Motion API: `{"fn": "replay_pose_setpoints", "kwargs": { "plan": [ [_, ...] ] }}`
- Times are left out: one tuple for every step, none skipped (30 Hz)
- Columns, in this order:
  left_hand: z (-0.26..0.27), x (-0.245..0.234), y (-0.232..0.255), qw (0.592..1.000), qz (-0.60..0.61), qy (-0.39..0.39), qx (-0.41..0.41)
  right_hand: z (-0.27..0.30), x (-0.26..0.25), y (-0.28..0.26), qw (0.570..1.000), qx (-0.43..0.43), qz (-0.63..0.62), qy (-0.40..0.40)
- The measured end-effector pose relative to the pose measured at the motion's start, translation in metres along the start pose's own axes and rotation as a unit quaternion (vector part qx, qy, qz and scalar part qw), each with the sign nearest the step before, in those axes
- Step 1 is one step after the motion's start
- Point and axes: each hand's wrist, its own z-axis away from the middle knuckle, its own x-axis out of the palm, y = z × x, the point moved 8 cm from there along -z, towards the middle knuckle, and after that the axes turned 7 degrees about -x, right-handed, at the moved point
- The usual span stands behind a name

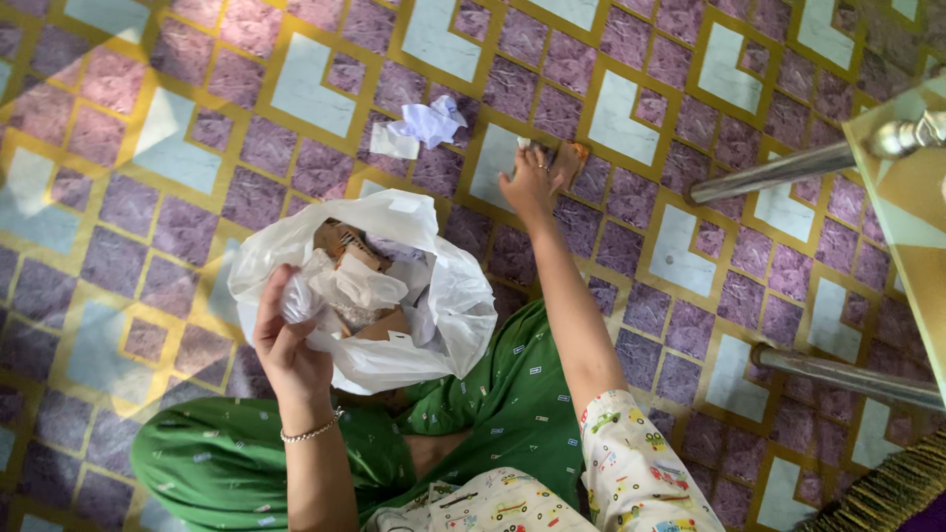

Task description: The person sits on the floor and packs various pieces of cardboard, paper, and bubble wrap into a white plastic bag. They gather items from the floor and place them into the bag, then tie the bag closed.

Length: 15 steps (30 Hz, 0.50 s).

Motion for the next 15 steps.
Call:
{"fn": "replay_pose_setpoints", "kwargs": {
  "plan": [
    [0.002, -0.003, 0.001, 1.0, 0.003, 0.003, 0.0, 0.004, -0.011, -0.009, 1.0, -0.001, -0.019, 0.024],
    [0.003, -0.006, 0.002, 1.0, 0.006, 0.006, 0.0, 0.01, -0.025, -0.017, 0.998, -0.001, -0.038, 0.047],
    [0.005, -0.01, 0.003, 1.0, 0.009, 0.009, 0.0, 0.017, -0.038, -0.029, 0.996, -0.003, -0.058, 0.07],
    [0.006, -0.013, 0.005, 1.0, 0.005, 0.006, 0.007, 0.023, -0.055, -0.046, 0.985, -0.047, -0.119, 0.115],
    [0.007, -0.015, 0.006, 1.0, 0.0, 0.003, 0.014, 0.033, -0.077, -0.061, 0.967, -0.091, -0.178, 0.158],
    [0.009, -0.018, 0.008, 1.0, -0.004, 0.0, 0.021, 0.043, -0.097, -0.08, 0.942, -0.134, -0.237, 0.198],
    [0.011, -0.022, 0.009, 0.999, -0.022, 0.005, 0.025, 0.053, -0.109, -0.096, 0.931, -0.146, -0.272, 0.195],
    [0.014, -0.025, 0.01, 0.999, -0.039, 0.01, 0.03, 0.069, -0.123, -0.11, 0.919, -0.159, -0.307, 0.192],
    [0.015, -0.028, 0.012, 0.998, -0.056, 0.014, 0.034, 0.085, -0.137, -0.125, 0.905, -0.17, -0.341, 0.188],
    [0.016, -0.031, 0.013, 0.998, -0.053, 0.019, 0.033, 0.101, -0.152, -0.145, 0.893, -0.198, -0.355, 0.192],
    [0.017, -0.034, 0.013, 0.998, -0.051, 0.024, 0.031, 0.119, -0.165, -0.164, 0.88, -0.224, -0.37, 0.196],
    [0.018, -0.037, 0.013, 0.998, -0.049, 0.028, 0.029, 0.137, -0.177, -0.183, 0.866, -0.249, -0.385, 0.199],
    [0.02, -0.039, 0.013, 0.998, -0.042, 0.031, 0.025, 0.152, -0.18, -0.198, 0.875, -0.227, -0.394, 0.166],
    [0.021, -0.041, 0.012, 0.999, -0.035, 0.034, 0.021, 0.166, -0.181, -0.212, 0.882, -0.205, -0.402, 0.133],
    [0.022, -0.044, 0.012, 0.999, -0.029, 0.037, 0.017, 0.177, -0.18, -0.225, 0.888, -0.183, -0.41, 0.099]
  ]
}}
